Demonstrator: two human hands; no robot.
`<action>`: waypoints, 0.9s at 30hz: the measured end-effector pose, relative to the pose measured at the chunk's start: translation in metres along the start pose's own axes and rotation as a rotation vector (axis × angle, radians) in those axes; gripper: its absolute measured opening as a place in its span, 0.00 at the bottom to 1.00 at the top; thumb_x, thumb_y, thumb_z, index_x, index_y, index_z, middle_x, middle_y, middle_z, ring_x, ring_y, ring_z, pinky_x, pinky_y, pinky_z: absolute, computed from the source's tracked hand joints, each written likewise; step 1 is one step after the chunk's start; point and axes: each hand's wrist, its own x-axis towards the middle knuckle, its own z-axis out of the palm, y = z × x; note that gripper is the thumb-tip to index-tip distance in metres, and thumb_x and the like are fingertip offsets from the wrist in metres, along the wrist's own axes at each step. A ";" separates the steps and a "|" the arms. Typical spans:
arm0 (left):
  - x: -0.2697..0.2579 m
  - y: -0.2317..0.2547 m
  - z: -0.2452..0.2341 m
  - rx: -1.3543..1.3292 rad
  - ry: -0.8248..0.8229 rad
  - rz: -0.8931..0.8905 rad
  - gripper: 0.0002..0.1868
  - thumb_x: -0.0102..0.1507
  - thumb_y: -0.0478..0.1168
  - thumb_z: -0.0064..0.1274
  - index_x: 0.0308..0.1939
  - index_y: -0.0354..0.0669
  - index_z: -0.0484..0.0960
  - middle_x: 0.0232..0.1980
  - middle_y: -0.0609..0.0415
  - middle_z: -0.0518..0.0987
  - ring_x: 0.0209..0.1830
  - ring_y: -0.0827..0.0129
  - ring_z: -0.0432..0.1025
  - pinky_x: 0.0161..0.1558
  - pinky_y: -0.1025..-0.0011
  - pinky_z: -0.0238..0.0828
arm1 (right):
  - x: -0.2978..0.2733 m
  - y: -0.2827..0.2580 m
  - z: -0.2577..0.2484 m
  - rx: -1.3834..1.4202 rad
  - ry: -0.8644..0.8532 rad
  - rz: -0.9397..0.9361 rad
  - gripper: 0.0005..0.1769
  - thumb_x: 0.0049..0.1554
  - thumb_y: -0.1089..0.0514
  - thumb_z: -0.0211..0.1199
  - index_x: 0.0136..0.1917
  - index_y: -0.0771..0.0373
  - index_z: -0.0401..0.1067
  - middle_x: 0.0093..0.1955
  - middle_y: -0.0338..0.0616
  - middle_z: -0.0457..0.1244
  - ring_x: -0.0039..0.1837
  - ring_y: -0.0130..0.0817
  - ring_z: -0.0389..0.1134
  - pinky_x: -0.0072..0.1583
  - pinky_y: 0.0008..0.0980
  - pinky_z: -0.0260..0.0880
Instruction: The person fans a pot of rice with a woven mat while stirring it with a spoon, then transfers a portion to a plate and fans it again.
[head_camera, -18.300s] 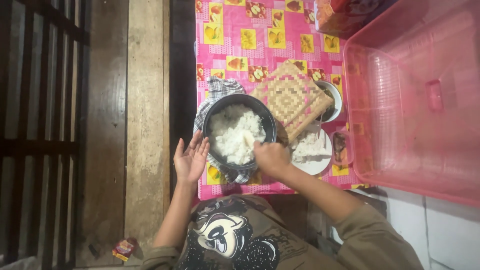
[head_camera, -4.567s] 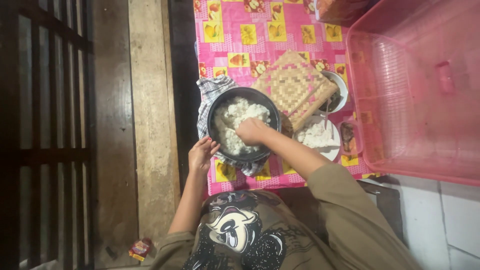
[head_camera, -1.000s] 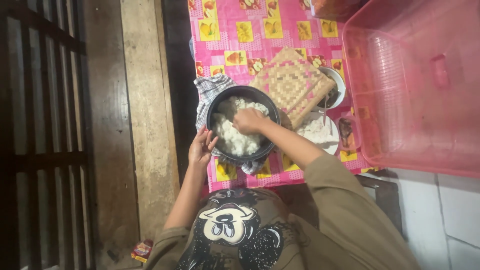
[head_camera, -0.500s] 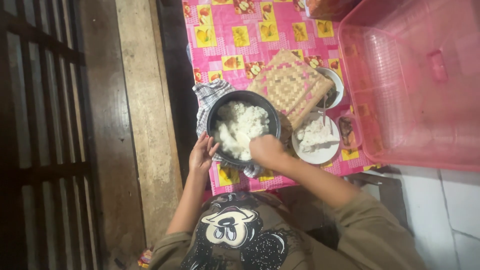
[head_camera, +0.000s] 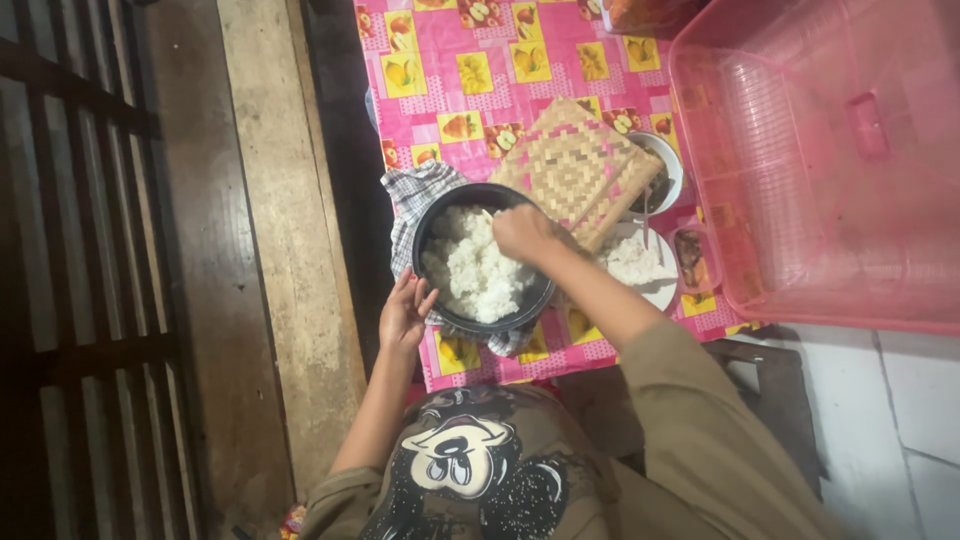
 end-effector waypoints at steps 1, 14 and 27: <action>0.000 -0.001 0.000 -0.004 0.005 0.001 0.29 0.67 0.32 0.49 0.74 0.40 0.66 0.55 0.57 0.75 0.53 0.70 0.76 0.61 0.56 0.76 | 0.006 -0.001 -0.005 0.005 -0.056 0.021 0.12 0.52 0.57 0.58 0.38 0.62 0.81 0.41 0.58 0.71 0.45 0.54 0.74 0.50 0.50 0.74; -0.002 0.001 0.006 -0.007 -0.006 0.026 0.28 0.67 0.31 0.47 0.73 0.38 0.66 0.53 0.55 0.76 0.53 0.69 0.76 0.60 0.56 0.78 | -0.037 -0.047 -0.023 0.146 -0.200 0.083 0.13 0.52 0.59 0.55 0.42 0.62 0.81 0.45 0.58 0.70 0.51 0.58 0.73 0.52 0.52 0.74; 0.010 -0.001 -0.007 -0.073 0.031 -0.066 0.27 0.67 0.31 0.50 0.71 0.43 0.70 0.54 0.58 0.76 0.54 0.71 0.75 0.62 0.54 0.76 | -0.110 -0.053 -0.055 0.051 -0.088 -0.004 0.08 0.48 0.60 0.60 0.34 0.63 0.78 0.35 0.56 0.70 0.39 0.53 0.74 0.41 0.49 0.75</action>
